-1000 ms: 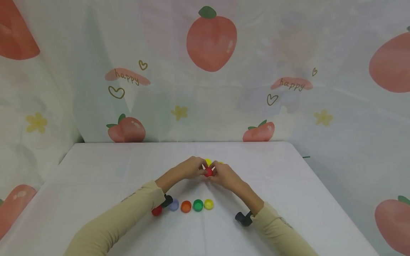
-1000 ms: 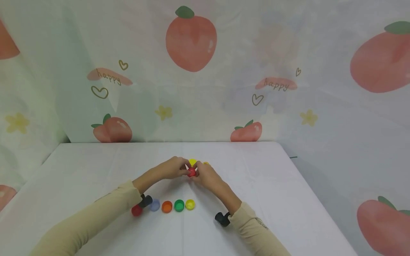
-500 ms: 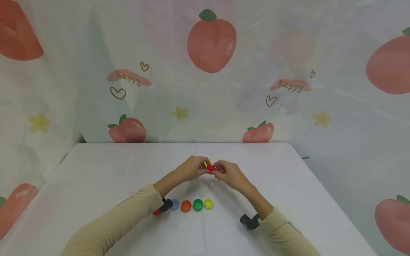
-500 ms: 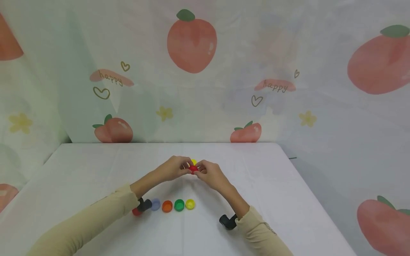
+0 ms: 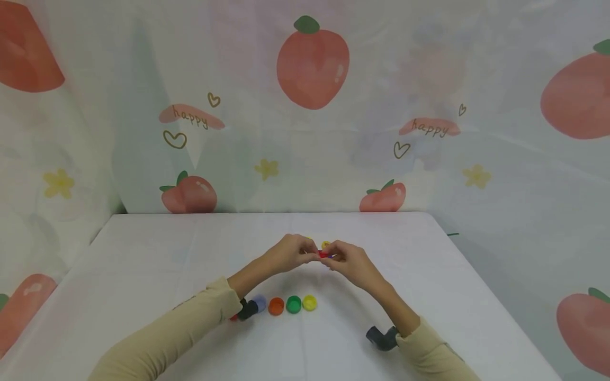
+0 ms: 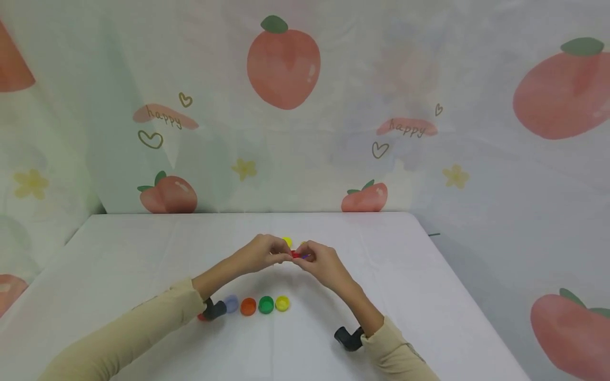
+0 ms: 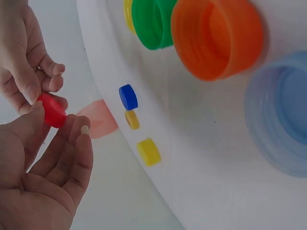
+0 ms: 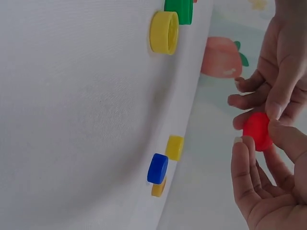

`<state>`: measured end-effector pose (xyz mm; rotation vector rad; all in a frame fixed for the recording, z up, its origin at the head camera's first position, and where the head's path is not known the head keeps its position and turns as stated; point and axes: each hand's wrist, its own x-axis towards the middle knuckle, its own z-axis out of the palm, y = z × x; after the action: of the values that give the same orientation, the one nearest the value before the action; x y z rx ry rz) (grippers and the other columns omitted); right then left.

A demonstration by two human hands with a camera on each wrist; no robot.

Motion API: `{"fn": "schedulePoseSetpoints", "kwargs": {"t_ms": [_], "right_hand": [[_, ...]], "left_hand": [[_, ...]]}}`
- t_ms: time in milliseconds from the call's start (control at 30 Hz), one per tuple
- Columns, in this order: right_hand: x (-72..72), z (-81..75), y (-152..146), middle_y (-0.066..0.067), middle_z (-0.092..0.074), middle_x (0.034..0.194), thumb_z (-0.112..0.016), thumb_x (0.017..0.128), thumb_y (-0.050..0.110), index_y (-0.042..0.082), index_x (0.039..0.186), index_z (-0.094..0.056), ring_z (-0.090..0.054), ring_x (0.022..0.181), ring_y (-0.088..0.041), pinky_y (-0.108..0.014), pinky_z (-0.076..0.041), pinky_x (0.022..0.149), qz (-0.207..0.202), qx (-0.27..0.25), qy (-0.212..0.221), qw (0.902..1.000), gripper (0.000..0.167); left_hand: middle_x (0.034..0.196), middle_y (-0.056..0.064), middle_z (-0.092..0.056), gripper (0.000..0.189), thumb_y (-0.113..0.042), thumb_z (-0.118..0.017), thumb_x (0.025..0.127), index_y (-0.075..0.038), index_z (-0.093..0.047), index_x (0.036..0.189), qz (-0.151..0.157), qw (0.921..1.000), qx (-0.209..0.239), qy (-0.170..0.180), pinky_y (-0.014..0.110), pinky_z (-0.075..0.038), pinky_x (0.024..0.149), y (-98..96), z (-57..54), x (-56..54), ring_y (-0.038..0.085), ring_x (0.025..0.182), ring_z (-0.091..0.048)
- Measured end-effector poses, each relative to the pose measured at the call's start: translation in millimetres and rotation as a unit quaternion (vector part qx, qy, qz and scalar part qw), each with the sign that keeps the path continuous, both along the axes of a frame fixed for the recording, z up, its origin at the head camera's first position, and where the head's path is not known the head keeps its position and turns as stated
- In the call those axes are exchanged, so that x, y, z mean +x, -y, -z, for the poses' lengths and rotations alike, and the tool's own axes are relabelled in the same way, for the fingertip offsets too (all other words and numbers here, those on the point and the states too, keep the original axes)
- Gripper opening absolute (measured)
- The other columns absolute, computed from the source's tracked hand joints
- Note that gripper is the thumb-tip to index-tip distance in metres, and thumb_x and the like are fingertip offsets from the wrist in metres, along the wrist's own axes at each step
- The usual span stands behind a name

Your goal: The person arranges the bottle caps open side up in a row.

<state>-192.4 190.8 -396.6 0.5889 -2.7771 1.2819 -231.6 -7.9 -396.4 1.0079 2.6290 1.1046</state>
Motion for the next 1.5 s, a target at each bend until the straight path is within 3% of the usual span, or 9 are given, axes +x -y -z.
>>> {"fn": "schedulePoseSetpoints", "kwargs": {"t_ms": [233, 367, 633, 933, 1200, 1500], "right_hand": [[6.9, -0.5, -5, -0.004, -0.065, 0.098, -0.075, 0.082, 0.017, 0.005, 0.122, -0.056, -0.064, 0.086, -0.017, -0.026, -0.053, 0.072, 0.005, 0.020, 0.001, 0.9998, 0.046], [8.5, 1.9, -9, -0.002, -0.064, 0.098, -0.073, 0.083, 0.018, 0.004, 0.120, -0.060, -0.062, 0.085, -0.014, -0.025, -0.053, 0.073, -0.032, 0.049, 0.000, 0.9983, 0.042], [14.1, 2.4, -13, 0.001, -0.062, 0.094, -0.072, 0.083, 0.010, 0.003, 0.117, -0.062, -0.058, 0.085, -0.013, -0.024, -0.051, 0.074, -0.088, 0.095, 0.028, 0.9912, 0.037], [17.6, 8.9, -12, 0.002, -0.063, 0.089, -0.072, 0.083, 0.008, 0.000, 0.113, -0.063, -0.058, 0.081, -0.014, -0.023, -0.051, 0.072, -0.112, 0.130, 0.048, 0.9840, 0.033], [20.4, 12.9, -13, 0.003, -0.061, 0.086, -0.073, 0.081, 0.007, 0.003, 0.106, -0.064, -0.056, 0.078, -0.013, -0.024, -0.051, 0.071, -0.106, 0.158, 0.064, 0.9798, 0.027], [21.0, 22.0, -13, 0.001, -0.061, 0.088, -0.076, 0.080, 0.013, 0.004, 0.105, -0.063, -0.056, 0.078, -0.014, -0.024, -0.051, 0.070, -0.129, 0.181, 0.084, 0.9715, 0.029]], "left_hand": [[0.097, 0.003, -0.068, 0.035, -0.022, -0.073, 0.084, -0.006, -0.062, 0.112, -0.008, 0.9999, -0.015, 0.000, 0.017, -0.050, 0.068, -4.4, -0.2, 10.2, 0.011, 0.084, -0.064], [0.097, 0.001, -0.069, 0.036, -0.023, -0.071, 0.085, -0.004, -0.064, 0.115, 0.014, 0.9993, -0.029, 0.016, 0.016, -0.049, 0.068, -5.2, 2.9, 11.8, 0.009, 0.083, -0.062], [0.095, 0.002, -0.069, 0.025, -0.011, -0.063, 0.091, -0.001, -0.066, 0.114, 0.047, 0.9932, -0.057, 0.090, 0.017, -0.049, 0.065, -8.8, 5.4, 16.9, 0.008, 0.070, -0.057], [0.089, 0.005, -0.069, 0.023, -0.006, -0.057, 0.092, 0.001, -0.067, 0.111, 0.051, 0.9917, -0.077, 0.089, 0.017, -0.046, 0.058, -12.6, 8.2, 25.7, 0.009, 0.059, -0.051], [0.096, 0.003, -0.068, 0.025, -0.006, -0.054, 0.093, -0.002, -0.061, 0.117, 0.067, 0.9908, -0.074, 0.091, 0.017, -0.048, 0.067, -9.9, 11.4, 28.2, 0.007, 0.075, -0.057], [0.100, -0.001, -0.066, 0.035, -0.013, -0.056, 0.095, -0.010, -0.050, 0.130, 0.090, 0.9780, -0.125, 0.141, 0.019, -0.048, 0.073, -10.4, 13.7, 32.5, 0.006, 0.081, -0.059]]}}
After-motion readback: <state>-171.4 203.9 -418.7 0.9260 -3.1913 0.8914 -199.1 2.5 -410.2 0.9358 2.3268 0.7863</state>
